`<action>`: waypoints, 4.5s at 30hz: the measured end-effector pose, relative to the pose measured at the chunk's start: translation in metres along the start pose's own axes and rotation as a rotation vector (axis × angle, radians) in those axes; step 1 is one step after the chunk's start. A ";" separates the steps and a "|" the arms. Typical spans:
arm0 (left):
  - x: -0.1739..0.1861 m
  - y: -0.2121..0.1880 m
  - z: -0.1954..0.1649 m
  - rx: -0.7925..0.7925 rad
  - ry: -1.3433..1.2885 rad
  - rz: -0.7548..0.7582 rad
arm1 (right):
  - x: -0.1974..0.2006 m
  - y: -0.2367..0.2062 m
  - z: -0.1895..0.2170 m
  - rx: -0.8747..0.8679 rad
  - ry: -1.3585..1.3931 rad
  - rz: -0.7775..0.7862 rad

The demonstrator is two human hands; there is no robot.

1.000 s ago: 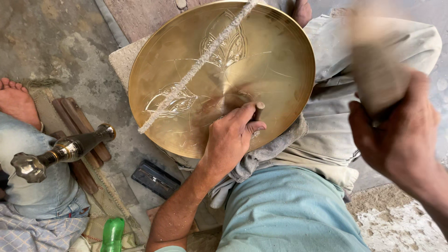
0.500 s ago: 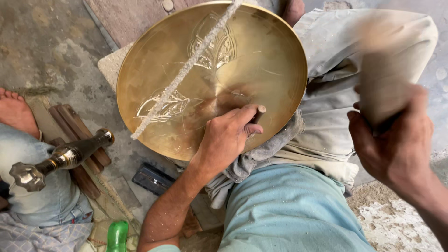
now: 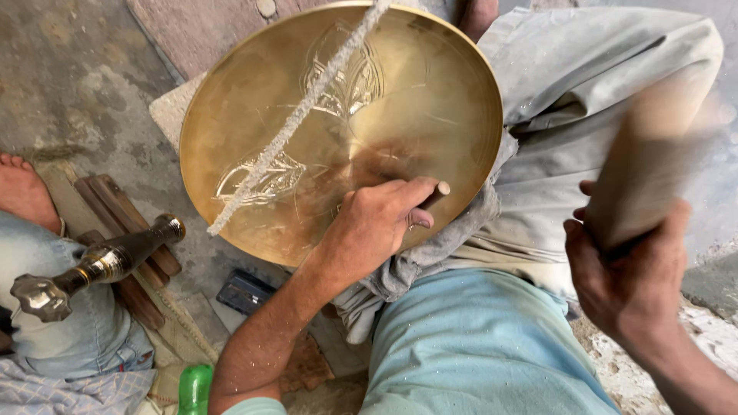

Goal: The person uses a wooden mallet and a metal punch to emboss a floral pattern onto a brass plate. They hold the plate steady on a cloth-covered lap and strike the punch repeatedly to deepen the design.

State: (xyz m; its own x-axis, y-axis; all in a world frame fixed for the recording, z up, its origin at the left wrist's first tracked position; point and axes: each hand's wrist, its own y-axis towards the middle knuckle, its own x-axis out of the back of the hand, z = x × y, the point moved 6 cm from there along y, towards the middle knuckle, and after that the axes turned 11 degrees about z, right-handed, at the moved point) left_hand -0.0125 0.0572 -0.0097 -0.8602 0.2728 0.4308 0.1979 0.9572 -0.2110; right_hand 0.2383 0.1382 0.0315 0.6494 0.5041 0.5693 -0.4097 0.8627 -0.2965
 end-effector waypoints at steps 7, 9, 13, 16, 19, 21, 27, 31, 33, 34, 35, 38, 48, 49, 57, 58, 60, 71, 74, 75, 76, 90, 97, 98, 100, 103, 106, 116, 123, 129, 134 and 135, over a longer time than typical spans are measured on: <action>-0.001 0.003 0.001 0.044 0.003 0.076 | 0.000 -0.011 -0.020 -0.030 -0.378 0.094; -0.001 0.004 0.002 0.050 -0.077 0.095 | -0.004 -0.011 -0.023 0.021 -0.239 0.098; 0.000 0.006 0.000 0.018 0.005 0.117 | -0.016 -0.014 -0.032 -0.023 -0.541 0.212; 0.000 0.006 -0.001 0.016 0.057 0.149 | -0.017 -0.024 -0.037 0.023 -0.137 0.066; -0.001 0.007 -0.003 0.002 0.074 0.193 | -0.026 -0.033 -0.037 0.166 -0.566 0.150; 0.000 0.008 -0.004 -0.005 -0.010 0.206 | -0.014 -0.037 -0.054 0.053 -0.012 0.000; -0.001 0.010 -0.007 0.004 0.064 0.258 | -0.018 -0.044 -0.071 -0.073 -0.231 0.086; 0.002 0.009 -0.005 0.004 0.006 0.229 | -0.026 -0.034 -0.055 0.069 -0.497 0.159; 0.003 0.005 -0.006 0.003 0.013 0.185 | -0.022 -0.026 -0.029 0.346 -0.654 0.120; 0.002 0.004 -0.004 0.026 -0.018 0.173 | -0.020 -0.017 -0.033 0.176 -0.621 0.173; 0.002 0.000 -0.002 0.061 -0.052 0.159 | -0.017 -0.010 -0.036 0.010 -0.583 0.239; 0.001 -0.004 -0.001 0.090 -0.003 0.101 | -0.015 0.004 -0.007 0.107 -0.785 0.323; 0.006 -0.018 -0.004 0.070 0.035 -0.039 | -0.004 0.006 -0.001 -0.168 -0.461 0.227; 0.007 -0.021 -0.003 0.090 0.040 -0.052 | -0.002 0.004 0.002 -0.104 -0.380 0.203; 0.023 -0.057 -0.007 0.010 0.102 -0.422 | -0.004 0.019 0.008 -0.022 -0.391 0.094; 0.022 -0.062 -0.003 0.026 0.070 -0.507 | -0.019 0.024 0.003 -0.017 -0.133 0.127; 0.019 -0.071 0.005 0.053 0.009 -0.670 | -0.049 0.030 -0.004 0.018 0.116 0.139; -0.049 -0.017 0.005 0.036 -0.742 -0.731 | -0.022 0.107 0.046 0.519 -0.201 0.103; -0.033 -0.022 0.007 0.136 -0.651 -0.675 | -0.019 0.098 0.053 0.487 -0.291 0.130; -0.028 -0.023 0.009 0.176 -0.639 -0.664 | -0.018 0.094 0.052 0.468 -0.303 0.141; -0.023 -0.022 0.006 0.170 -0.540 -0.630 | -0.016 0.091 0.047 0.414 -0.255 0.170; -0.029 0.003 0.001 0.076 -0.131 -0.505 | 0.031 0.061 0.039 0.264 -0.358 0.256; -0.036 0.002 0.008 0.118 -0.111 -0.511 | 0.022 0.078 0.084 0.452 -0.494 0.259; -0.036 0.001 0.009 0.128 -0.108 -0.520 | 0.020 0.079 0.085 0.420 -0.466 0.287; -0.037 0.001 0.009 0.127 -0.098 -0.534 | 0.017 0.080 0.087 0.421 -0.689 0.322; -0.038 -0.001 0.006 0.094 -0.080 -0.545 | 0.012 0.081 0.091 0.468 -1.117 0.336; -0.038 -0.004 0.002 0.065 -0.071 -0.560 | 0.010 0.083 0.102 0.472 -1.044 0.356; -0.033 0.001 -0.002 0.117 -0.041 -0.502 | 0.011 0.080 0.099 0.487 -0.980 0.385; -0.028 0.005 0.002 0.145 -0.050 -0.447 | 0.020 0.079 0.070 0.170 -0.968 0.425; -0.025 0.007 0.004 0.123 -0.040 -0.385 | 0.024 0.075 0.066 0.176 -0.823 0.350; -0.025 0.008 0.005 0.120 -0.022 -0.339 | 0.016 0.073 0.080 0.318 -1.079 0.433; -0.025 0.008 0.005 0.101 -0.031 -0.346 | 0.015 0.076 0.080 0.245 -1.041 0.445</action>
State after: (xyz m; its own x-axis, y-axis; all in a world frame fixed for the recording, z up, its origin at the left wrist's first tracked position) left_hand 0.0082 0.0572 -0.0260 -0.8823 -0.0697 0.4655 -0.1531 0.9777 -0.1437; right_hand 0.1657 0.2077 0.0786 -0.3788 0.3853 0.8415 -0.6568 0.5287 -0.5377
